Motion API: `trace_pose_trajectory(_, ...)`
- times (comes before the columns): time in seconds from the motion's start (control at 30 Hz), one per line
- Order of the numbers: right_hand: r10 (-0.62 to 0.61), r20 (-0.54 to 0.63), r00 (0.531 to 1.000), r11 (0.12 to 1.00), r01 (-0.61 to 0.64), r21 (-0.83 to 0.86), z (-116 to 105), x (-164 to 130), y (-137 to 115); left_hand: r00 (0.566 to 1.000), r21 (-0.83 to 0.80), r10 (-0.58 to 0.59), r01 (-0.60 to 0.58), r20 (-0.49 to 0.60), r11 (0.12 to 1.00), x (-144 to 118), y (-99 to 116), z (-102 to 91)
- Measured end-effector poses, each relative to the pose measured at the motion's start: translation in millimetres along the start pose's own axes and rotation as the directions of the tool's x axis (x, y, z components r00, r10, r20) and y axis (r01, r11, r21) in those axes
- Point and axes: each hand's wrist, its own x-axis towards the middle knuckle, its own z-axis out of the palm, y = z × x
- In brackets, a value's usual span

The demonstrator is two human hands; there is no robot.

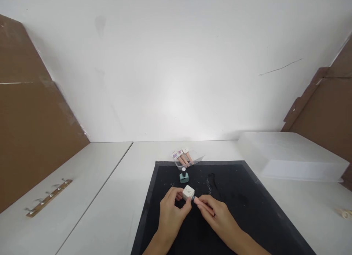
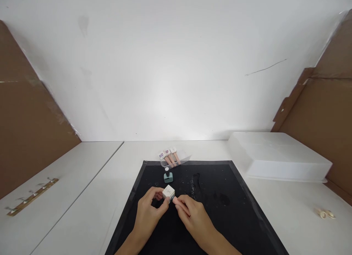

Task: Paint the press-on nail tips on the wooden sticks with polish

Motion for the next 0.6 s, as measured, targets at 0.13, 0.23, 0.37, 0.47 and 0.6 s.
trace_pose_trajectory(0.13, 0.043, 0.030, 0.999, 0.997, -0.045, 0.065, 1.2, 1.8, -0.7, 1.000, 0.020, -0.014, 0.014, -0.001, 1.000, -2.2, 0.3, 3.1)
trace_pose_trajectory(0.23, 0.068, 0.020, 0.997, 0.994, -0.070, 0.089, 2.7, 1.7, 0.6, 0.999, 0.027, -0.030, 0.031, -0.018, 0.999, -2.7, 1.4, 4.2)
trace_pose_trajectory(0.37, 0.087, 0.015, 0.996, 0.988, -0.088, 0.126, 5.1, -0.2, 2.2, 0.999, 0.036, -0.023, 0.024, -0.032, 0.999, -3.0, 2.3, 4.6)
trace_pose_trajectory(0.47, 0.116, 0.042, 0.992, 0.981, -0.121, 0.153, 6.6, -0.2, 1.9, 0.999, 0.038, -0.001, 0.002, -0.033, 0.999, -3.6, 2.3, 4.4)
trace_pose_trajectory(0.6, 0.177, 0.098, 0.979, 0.963, -0.193, 0.189, 7.3, 3.3, 0.8, 0.999, 0.034, 0.031, -0.030, -0.041, 0.999, -4.7, 2.5, 3.3)
